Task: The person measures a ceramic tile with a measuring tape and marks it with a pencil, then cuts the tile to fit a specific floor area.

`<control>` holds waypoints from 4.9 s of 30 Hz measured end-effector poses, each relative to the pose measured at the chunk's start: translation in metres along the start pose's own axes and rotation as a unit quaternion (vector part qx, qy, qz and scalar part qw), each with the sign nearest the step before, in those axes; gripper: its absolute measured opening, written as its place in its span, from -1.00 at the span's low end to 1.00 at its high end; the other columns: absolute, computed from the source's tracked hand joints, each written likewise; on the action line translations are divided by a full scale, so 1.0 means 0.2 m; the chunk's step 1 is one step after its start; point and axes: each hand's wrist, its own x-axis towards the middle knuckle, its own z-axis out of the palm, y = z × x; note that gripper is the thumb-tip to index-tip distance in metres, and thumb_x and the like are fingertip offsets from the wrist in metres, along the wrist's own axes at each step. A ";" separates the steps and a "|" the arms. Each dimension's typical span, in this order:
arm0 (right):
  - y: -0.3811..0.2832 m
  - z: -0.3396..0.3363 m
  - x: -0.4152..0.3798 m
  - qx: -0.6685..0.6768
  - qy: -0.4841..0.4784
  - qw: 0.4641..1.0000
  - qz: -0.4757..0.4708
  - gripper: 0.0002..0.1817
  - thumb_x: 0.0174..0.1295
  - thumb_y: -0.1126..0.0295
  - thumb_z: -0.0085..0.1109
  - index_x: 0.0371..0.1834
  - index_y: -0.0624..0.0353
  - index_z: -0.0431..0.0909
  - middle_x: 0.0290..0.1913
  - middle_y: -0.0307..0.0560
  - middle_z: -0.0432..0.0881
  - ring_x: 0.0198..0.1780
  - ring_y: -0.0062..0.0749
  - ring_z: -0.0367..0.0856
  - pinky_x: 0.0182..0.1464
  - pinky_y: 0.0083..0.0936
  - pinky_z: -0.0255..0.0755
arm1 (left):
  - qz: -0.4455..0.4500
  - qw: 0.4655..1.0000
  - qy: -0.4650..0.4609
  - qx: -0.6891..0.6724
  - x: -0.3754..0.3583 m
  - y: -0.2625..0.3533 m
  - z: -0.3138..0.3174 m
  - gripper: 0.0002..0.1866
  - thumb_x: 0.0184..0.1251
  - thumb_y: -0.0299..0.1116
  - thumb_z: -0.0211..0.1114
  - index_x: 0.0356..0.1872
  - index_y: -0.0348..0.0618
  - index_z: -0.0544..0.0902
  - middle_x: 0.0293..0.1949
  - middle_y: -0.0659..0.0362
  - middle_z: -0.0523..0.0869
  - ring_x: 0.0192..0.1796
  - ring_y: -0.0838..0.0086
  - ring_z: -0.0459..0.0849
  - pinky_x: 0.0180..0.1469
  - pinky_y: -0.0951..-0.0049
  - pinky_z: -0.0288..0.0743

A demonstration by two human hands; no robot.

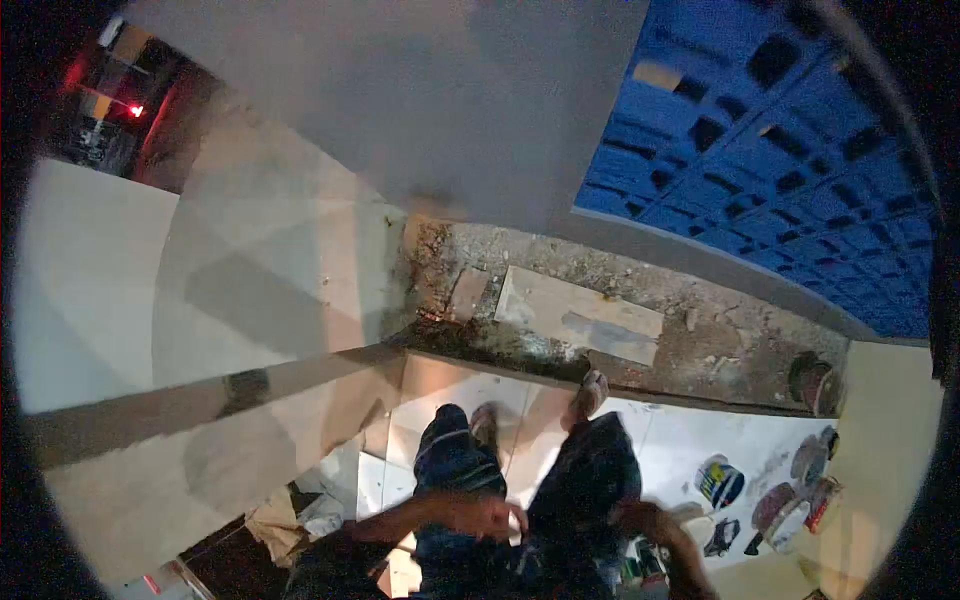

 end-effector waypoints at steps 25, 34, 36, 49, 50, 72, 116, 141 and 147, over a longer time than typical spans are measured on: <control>0.60 -0.01 2.81 0.666 0.219 0.708 -0.083 -0.76 0.47 0.24 0.05 -0.01 0.17 0.51 -0.46 -0.31 0.48 -0.44 -0.65 0.46 -0.40 -0.67 0.35 | 0.219 0.634 0.695 0.261 0.99 0.01 -2.60 -0.42 0.40 0.07 0.19 0.02 -0.37 0.55 -0.16 -0.16 0.67 -0.09 0.25 0.67 -0.04 0.14 0.48; 0.21 0.20 2.76 0.226 0.336 0.888 -0.220 -0.49 0.46 0.18 -0.01 0.39 0.17 0.30 -0.55 -0.22 0.52 -0.60 -0.51 0.50 -0.51 -0.49 0.40 | 0.210 0.730 0.622 0.191 1.09 -0.17 -2.70 -0.40 0.57 0.00 -0.09 0.30 -0.38 0.36 0.15 -0.23 0.58 0.20 -0.04 0.57 0.17 0.15 0.43; 0.14 0.24 2.71 0.064 0.383 0.908 -0.157 -0.48 0.45 0.24 -0.03 0.43 0.16 0.23 -0.35 -0.01 0.59 -0.50 -0.24 0.59 -0.42 -0.32 0.47 | 0.197 0.687 0.672 0.194 1.10 -0.22 -2.70 -0.31 0.54 0.12 -0.13 0.29 -0.40 0.38 0.16 -0.26 0.57 0.23 -0.07 0.54 0.21 0.11 0.40; 0.06 0.50 2.81 -0.125 0.363 0.910 -0.157 -0.36 0.36 0.35 0.01 0.50 0.10 0.08 -0.08 0.28 0.64 -0.32 0.21 0.66 -0.27 -0.03 0.57 | 0.124 0.735 0.640 0.189 0.88 -0.31 -2.73 -0.37 0.55 0.05 -0.12 0.23 -0.40 0.41 -0.31 -0.24 0.66 -0.30 0.00 0.68 -0.26 0.09 0.46; 0.04 0.52 2.82 -0.120 0.359 0.912 -0.157 -0.36 0.36 0.35 0.01 0.50 0.10 0.08 -0.08 0.28 0.64 -0.32 0.21 0.66 -0.27 -0.03 0.57 | 0.117 0.734 0.642 0.188 0.85 -0.30 -2.71 -0.37 0.55 0.05 -0.12 0.23 -0.40 0.41 -0.31 -0.24 0.66 -0.30 0.00 0.68 -0.26 0.09 0.46; 0.05 0.49 2.76 -0.170 0.252 0.950 -0.073 -0.21 0.31 0.37 0.02 0.58 0.07 -0.10 -0.34 0.14 0.64 -0.47 0.07 0.61 -0.42 -0.08 0.52 | 0.152 0.665 0.712 0.167 0.95 -0.31 -2.67 -0.63 0.51 -0.07 0.02 -0.11 -0.24 0.50 -0.31 -0.11 0.58 -0.22 0.02 0.61 -0.27 0.05 0.43; 0.12 0.53 2.75 -0.204 0.338 0.914 -0.090 -0.64 0.27 0.18 0.04 -0.03 0.20 0.58 -0.25 0.18 0.67 -0.29 0.10 0.66 -0.22 -0.03 0.56 | 0.208 0.592 0.737 0.252 0.97 -0.27 -2.65 -0.70 0.50 -0.19 0.01 -0.14 -0.27 0.47 -0.25 -0.14 0.57 -0.21 -0.07 0.58 -0.14 0.06 0.44; 0.13 0.53 2.69 -0.221 0.302 0.924 -0.076 -0.66 0.24 0.29 0.11 0.03 0.20 0.52 -0.47 0.13 0.63 -0.43 0.13 0.63 -0.29 -0.04 0.53 | 0.242 0.589 0.728 0.254 0.98 -0.26 -2.60 -0.66 0.52 -0.15 0.02 -0.10 -0.28 0.49 -0.22 -0.12 0.60 -0.16 0.01 0.62 -0.07 0.11 0.46; 0.14 0.50 2.74 -0.191 0.294 0.936 -0.035 -0.73 0.20 0.20 0.15 -0.16 0.12 0.64 -0.48 0.11 0.64 -0.34 0.10 0.66 -0.22 0.00 0.51 | 0.197 0.449 0.742 0.456 1.04 -0.52 -2.81 -0.70 0.50 -0.18 0.03 -0.11 -0.27 0.47 -0.24 -0.12 0.59 -0.17 -0.05 0.61 -0.09 0.07 0.44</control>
